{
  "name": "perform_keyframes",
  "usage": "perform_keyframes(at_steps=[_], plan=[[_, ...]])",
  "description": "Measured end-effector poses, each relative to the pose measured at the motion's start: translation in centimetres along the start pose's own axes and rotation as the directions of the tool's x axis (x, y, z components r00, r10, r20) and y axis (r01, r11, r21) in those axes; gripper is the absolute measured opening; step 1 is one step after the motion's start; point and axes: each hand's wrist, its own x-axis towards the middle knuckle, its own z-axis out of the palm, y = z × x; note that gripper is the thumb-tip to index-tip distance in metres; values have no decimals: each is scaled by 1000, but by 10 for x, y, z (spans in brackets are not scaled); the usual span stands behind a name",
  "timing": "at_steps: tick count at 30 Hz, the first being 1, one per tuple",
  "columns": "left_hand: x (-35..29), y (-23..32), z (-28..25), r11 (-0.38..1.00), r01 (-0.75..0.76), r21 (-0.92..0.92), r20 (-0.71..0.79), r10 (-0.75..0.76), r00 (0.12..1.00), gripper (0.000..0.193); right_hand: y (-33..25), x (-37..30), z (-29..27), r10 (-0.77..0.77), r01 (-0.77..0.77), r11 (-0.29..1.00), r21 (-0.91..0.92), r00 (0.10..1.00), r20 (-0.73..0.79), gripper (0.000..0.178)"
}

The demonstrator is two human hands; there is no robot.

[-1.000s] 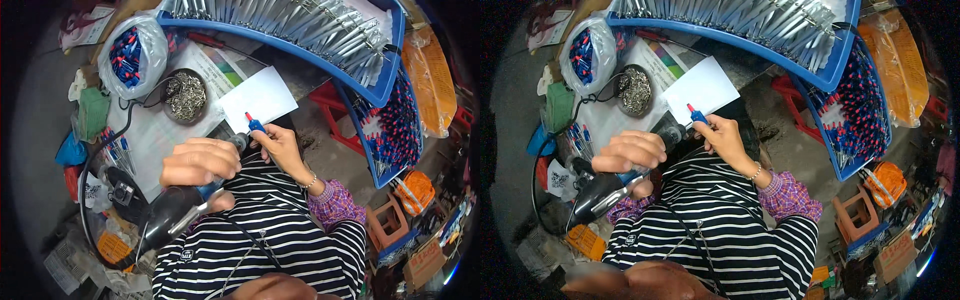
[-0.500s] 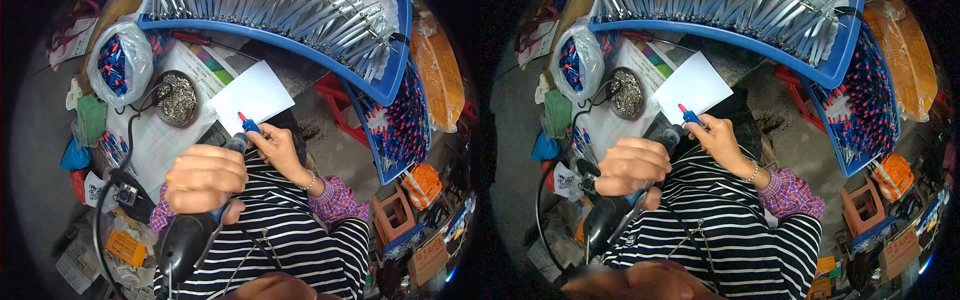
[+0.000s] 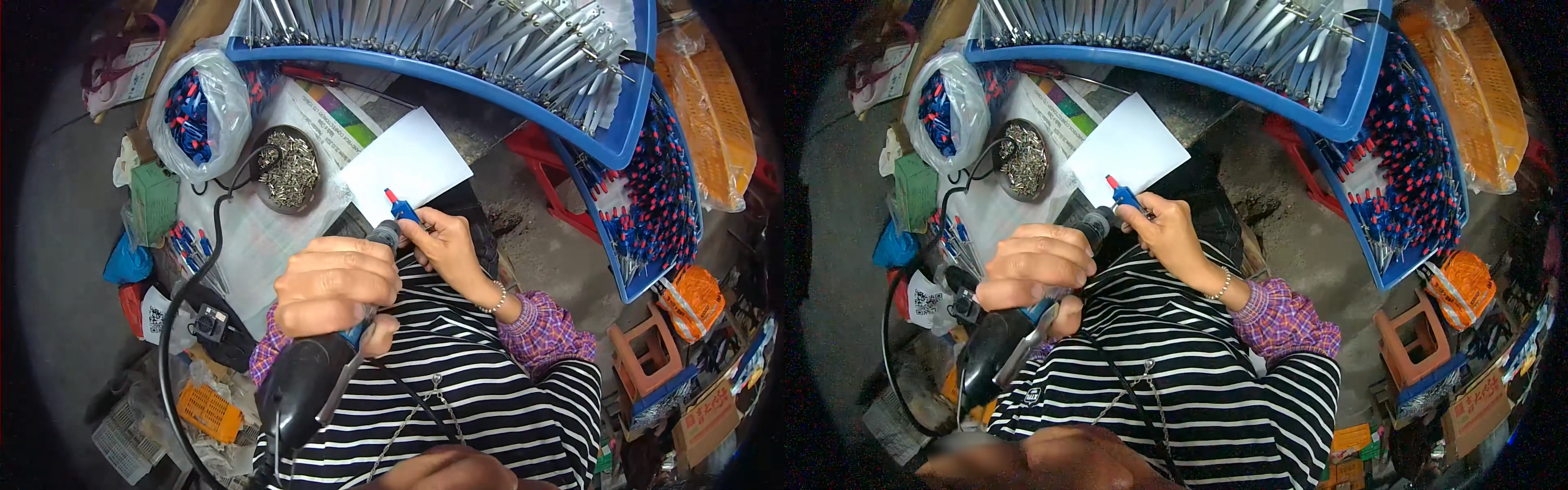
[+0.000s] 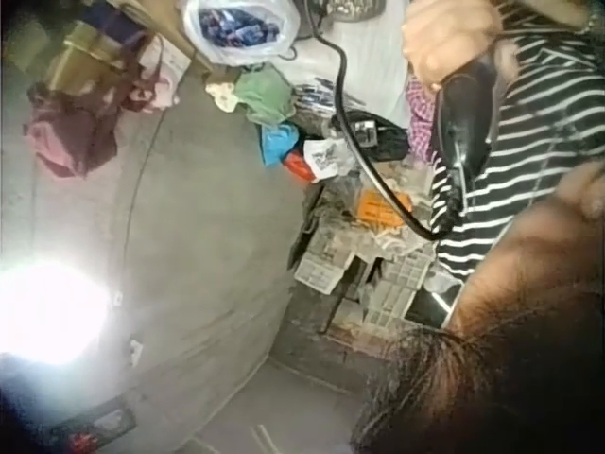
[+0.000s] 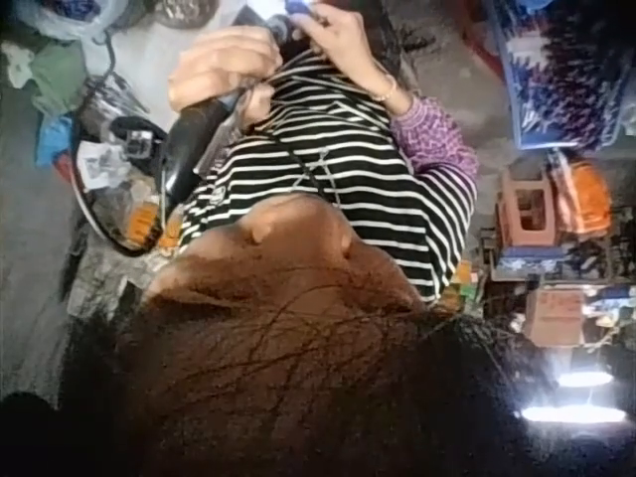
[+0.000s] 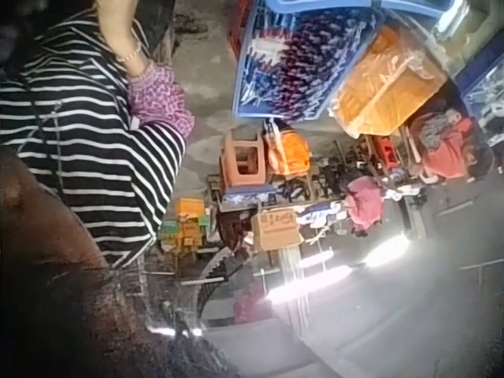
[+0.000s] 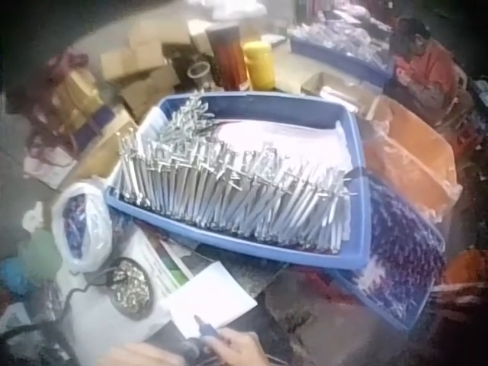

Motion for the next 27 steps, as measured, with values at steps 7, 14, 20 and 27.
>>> perform_keyframes(at_steps=[7, 14, 20, 27], plan=[[-10, -2, -8, 1000, -3, -13, -37, 3, 999, 40, 0, 1, 1, -29, 29, 999, -20, 999, -19, 21], [-20, -4, -9, 996, -27, -80, -164, 14, 986, 41, 2, 0, -1, -34, 35, 998, -61, 999, 13, 19], [-15, -3, -11, 993, -79, -93, -139, 66, 988, 42, 0, 0, -2, -36, 37, 998, -51, 999, 16, 19], [-8, -4, -11, 997, -44, -64, -60, 40, 997, 40, 2, 1, -1, 4, -4, 1000, 0, 1000, 20, 19]])
